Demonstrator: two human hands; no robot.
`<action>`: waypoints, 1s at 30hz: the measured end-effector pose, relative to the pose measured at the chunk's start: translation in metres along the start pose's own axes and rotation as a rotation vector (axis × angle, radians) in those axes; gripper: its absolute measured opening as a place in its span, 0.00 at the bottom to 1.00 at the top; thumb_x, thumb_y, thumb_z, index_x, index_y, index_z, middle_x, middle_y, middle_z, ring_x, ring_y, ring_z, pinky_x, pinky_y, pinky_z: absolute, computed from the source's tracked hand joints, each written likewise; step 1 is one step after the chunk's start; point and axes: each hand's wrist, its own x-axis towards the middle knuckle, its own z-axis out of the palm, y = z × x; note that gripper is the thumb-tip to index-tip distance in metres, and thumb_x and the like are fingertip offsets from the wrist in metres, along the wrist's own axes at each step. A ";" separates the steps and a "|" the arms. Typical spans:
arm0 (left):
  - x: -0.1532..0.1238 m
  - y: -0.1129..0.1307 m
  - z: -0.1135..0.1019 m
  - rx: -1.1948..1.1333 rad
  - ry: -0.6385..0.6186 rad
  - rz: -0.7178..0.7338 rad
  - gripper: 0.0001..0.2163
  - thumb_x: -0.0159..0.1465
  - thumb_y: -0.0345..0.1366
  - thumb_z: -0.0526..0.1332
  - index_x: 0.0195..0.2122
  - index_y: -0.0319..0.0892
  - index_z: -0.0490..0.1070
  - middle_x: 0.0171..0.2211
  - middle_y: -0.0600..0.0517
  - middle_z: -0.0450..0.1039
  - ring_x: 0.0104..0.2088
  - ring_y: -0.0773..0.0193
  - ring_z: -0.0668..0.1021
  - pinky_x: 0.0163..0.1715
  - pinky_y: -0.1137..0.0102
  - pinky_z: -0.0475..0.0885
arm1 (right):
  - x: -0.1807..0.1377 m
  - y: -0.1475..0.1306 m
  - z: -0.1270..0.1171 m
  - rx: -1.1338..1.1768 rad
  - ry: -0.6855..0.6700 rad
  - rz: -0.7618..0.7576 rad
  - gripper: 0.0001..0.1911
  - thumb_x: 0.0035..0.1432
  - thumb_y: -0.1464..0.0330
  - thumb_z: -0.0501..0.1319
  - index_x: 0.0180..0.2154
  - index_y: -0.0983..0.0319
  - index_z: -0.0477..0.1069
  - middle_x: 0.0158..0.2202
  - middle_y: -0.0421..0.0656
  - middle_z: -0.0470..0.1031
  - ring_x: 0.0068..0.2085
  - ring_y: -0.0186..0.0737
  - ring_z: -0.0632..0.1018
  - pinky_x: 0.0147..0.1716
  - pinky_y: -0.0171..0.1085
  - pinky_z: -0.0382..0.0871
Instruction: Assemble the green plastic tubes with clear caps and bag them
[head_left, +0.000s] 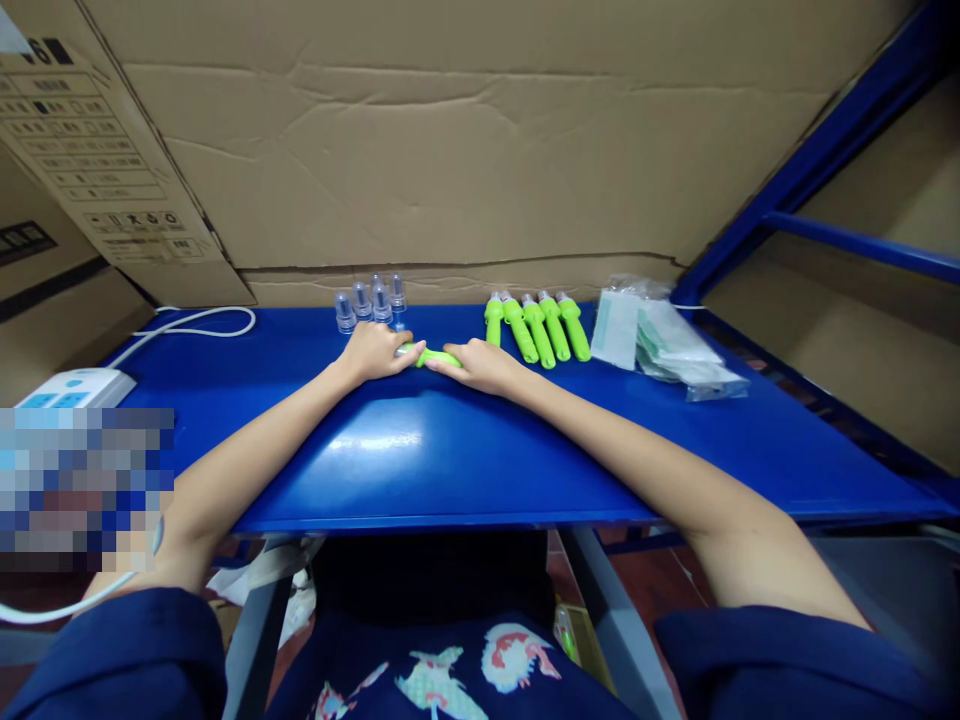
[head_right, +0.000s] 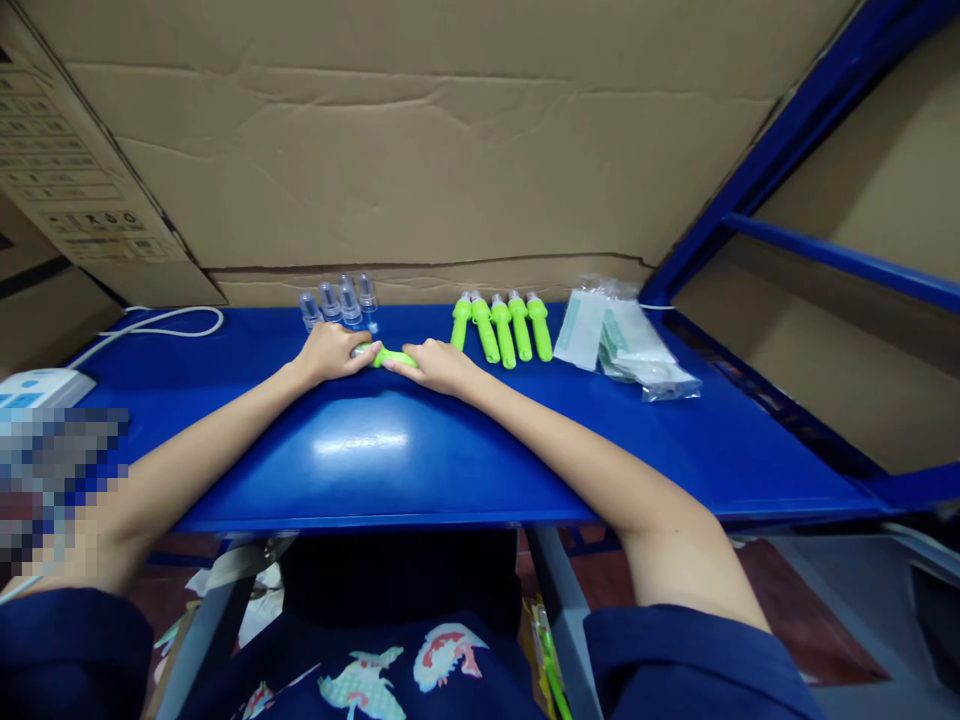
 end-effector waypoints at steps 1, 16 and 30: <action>0.000 0.000 -0.001 0.005 0.001 -0.004 0.29 0.70 0.52 0.45 0.37 0.39 0.82 0.24 0.40 0.78 0.28 0.52 0.80 0.26 0.66 0.60 | 0.000 0.000 0.001 -0.010 0.009 0.001 0.31 0.72 0.47 0.46 0.47 0.63 0.76 0.43 0.52 0.82 0.43 0.49 0.82 0.32 0.36 0.59; 0.003 0.013 -0.003 -0.104 -0.051 -0.221 0.28 0.71 0.56 0.44 0.45 0.41 0.78 0.37 0.41 0.82 0.38 0.48 0.82 0.35 0.63 0.69 | 0.001 0.004 -0.004 -0.012 0.108 0.087 0.31 0.70 0.45 0.48 0.45 0.63 0.75 0.41 0.53 0.82 0.43 0.52 0.82 0.32 0.37 0.60; 0.006 0.003 0.010 -0.299 0.108 -0.226 0.19 0.70 0.49 0.53 0.50 0.39 0.70 0.47 0.43 0.78 0.51 0.50 0.78 0.49 0.60 0.73 | 0.001 0.019 -0.005 0.131 0.124 -0.091 0.21 0.64 0.66 0.56 0.56 0.67 0.63 0.39 0.50 0.80 0.35 0.44 0.78 0.32 0.36 0.62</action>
